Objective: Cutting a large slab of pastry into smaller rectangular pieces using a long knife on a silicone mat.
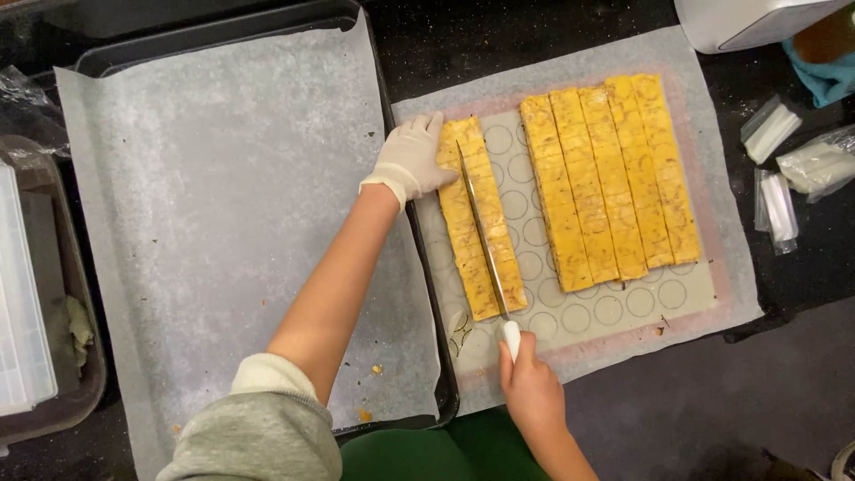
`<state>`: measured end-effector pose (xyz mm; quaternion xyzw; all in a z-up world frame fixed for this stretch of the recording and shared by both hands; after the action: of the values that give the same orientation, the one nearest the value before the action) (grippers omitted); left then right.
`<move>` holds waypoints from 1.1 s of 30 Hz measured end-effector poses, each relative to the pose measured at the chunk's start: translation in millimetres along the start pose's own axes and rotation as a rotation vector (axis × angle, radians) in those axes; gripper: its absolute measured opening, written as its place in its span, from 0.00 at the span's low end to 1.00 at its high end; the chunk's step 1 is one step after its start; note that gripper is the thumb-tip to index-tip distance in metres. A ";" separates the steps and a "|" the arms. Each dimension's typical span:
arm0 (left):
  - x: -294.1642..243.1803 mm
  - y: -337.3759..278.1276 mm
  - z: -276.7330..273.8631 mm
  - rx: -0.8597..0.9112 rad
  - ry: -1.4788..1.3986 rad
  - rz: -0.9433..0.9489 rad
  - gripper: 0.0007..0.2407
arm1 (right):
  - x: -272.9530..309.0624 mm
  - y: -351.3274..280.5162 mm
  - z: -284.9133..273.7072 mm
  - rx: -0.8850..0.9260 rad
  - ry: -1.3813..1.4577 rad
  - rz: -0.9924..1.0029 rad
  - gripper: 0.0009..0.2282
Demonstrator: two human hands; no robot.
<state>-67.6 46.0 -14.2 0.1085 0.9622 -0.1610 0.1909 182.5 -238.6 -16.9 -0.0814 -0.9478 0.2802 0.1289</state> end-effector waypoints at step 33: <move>3.7 -1.7 -43.6 -0.102 -0.389 -0.156 0.37 | 99.3 56.2 -73.9 -0.087 -0.075 0.009 0.21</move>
<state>-85.9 60.3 22.9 -0.0093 0.9197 -0.1442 0.3650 113.9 -131.8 31.6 -0.0808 -0.9628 0.2424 0.0884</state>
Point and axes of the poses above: each hand's wrist, its own y-axis towards the middle knuckle, its own z-axis out of the palm, x = y × z, the point moved 6 cm from there along y, towards the middle knuckle, and after that the axes turned 4 degrees about z, right-handed, at the moved point
